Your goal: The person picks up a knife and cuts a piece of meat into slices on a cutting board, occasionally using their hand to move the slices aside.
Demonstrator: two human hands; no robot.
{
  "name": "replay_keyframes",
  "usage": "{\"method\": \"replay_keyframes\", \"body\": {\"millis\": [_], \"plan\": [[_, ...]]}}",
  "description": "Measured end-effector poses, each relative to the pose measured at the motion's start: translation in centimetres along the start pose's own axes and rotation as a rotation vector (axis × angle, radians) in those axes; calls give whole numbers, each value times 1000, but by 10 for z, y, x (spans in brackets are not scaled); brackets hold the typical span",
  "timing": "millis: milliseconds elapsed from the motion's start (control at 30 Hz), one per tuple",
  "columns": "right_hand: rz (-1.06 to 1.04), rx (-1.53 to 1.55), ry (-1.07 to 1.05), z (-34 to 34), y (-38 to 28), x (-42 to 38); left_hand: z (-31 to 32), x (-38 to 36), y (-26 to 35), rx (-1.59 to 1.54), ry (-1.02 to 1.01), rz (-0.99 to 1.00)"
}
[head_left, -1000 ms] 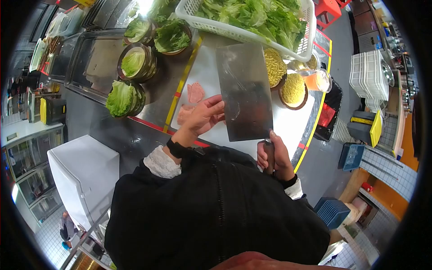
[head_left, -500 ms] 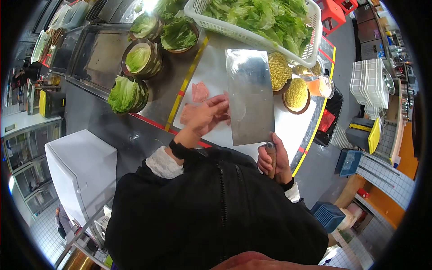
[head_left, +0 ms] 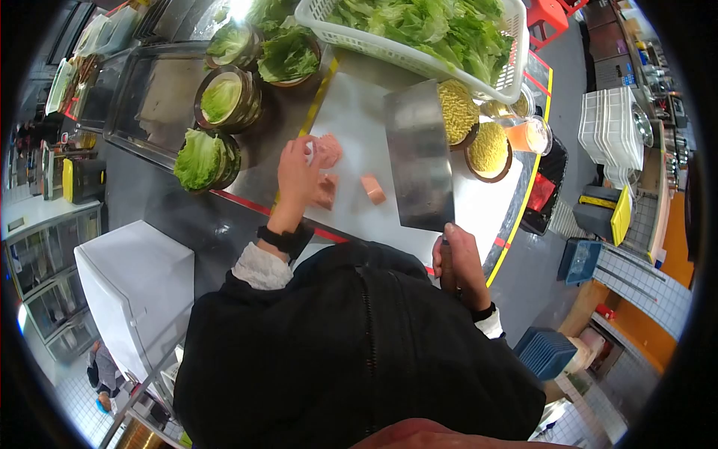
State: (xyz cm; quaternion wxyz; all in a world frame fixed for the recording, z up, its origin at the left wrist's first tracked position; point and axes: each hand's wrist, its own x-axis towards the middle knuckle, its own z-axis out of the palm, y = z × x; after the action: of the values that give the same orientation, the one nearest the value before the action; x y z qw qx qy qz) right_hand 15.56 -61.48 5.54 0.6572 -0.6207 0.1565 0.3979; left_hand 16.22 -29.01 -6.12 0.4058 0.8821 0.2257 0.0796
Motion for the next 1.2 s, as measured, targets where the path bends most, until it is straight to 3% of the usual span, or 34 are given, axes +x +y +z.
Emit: {"method": "replay_keyframes", "body": {"millis": [33,67,133,167,233,333,567,667,733,767,833,1200], "plan": [[-2,-94,34,2,3,1,2,-5,5,86,41,141],[0,-188,68,5,6,0,5,-13,12,85,34,142],[16,-199,66,11,7,0,13,-27,28,161,-397,478],[28,-212,60,15,6,1,22,-31,32,161,-397,479],[18,-238,71,20,4,0,43,-40,27,229,-444,754],[-31,-249,107,19,5,-4,59,-33,17,291,-430,862],[-74,-227,190,10,3,-3,70,-16,30,350,-462,973],[-93,-259,190,7,12,3,74,-17,31,292,-466,902],[-93,-288,196,4,14,4,73,-25,34,139,-371,735],[-100,-381,174,5,13,3,70,-30,34,138,-379,737],[-103,-468,153,6,17,3,54,-38,45,211,-424,546],[-310,-892,185,30,41,2,68,-44,30,152,-328,705]]}}
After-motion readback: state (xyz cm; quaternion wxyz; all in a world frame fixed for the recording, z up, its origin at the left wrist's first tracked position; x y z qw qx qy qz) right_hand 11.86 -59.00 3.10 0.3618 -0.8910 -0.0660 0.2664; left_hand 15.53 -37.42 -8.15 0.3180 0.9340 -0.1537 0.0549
